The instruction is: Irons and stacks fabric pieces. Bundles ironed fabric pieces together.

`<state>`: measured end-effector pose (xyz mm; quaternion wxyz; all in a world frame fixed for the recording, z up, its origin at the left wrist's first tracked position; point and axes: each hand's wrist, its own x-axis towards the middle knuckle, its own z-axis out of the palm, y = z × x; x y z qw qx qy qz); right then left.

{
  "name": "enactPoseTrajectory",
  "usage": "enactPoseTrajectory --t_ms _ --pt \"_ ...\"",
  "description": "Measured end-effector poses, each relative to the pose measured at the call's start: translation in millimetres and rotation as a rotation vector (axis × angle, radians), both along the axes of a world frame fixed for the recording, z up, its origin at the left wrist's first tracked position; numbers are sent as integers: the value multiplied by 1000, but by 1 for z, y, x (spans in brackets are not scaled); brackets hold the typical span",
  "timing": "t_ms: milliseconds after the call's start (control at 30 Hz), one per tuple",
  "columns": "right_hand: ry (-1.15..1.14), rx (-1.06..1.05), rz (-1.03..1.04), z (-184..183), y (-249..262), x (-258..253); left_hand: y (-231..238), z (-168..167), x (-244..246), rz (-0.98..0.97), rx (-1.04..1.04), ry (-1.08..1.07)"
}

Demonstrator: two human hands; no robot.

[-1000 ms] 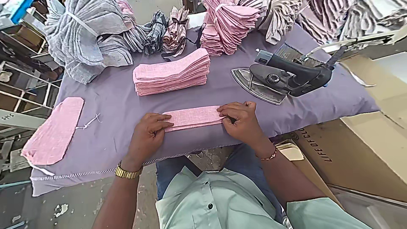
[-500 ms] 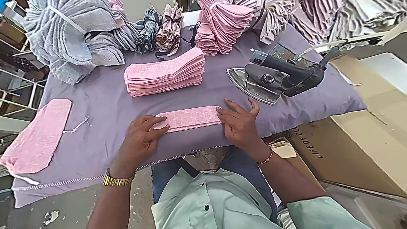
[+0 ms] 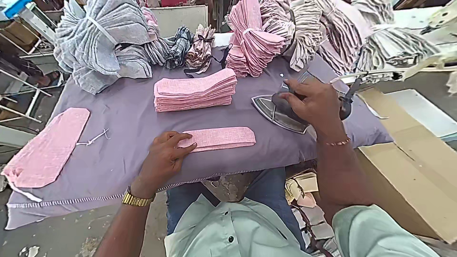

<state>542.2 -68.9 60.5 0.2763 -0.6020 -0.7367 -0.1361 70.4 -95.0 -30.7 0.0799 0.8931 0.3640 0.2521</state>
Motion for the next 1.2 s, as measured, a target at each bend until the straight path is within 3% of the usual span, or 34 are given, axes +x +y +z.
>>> enactPoseTrajectory --t_ms 133,233,400,600,867,1033,1133,1200 --pt "209 100 311 4 -45 -27 0 0 0 2 -22 20" --pt "256 43 461 2 -68 -50 0 0 1 9 -22 20" --pt "-8 -8 344 -1 -57 -82 -2 3 5 32 -22 62" --pt "142 -81 392 1 -33 -115 -5 -1 4 85 -28 -5" --pt "119 -139 327 1 -13 -201 -7 -5 -2 249 -57 -201" --pt "13 -206 475 1 -7 -250 -5 0 -11 284 -38 -396" --pt "3 -187 568 3 -9 -252 -2 -1 -21 291 -91 -546" --pt "2 -210 583 4 -13 -242 0 -3 -23 335 -126 -527"
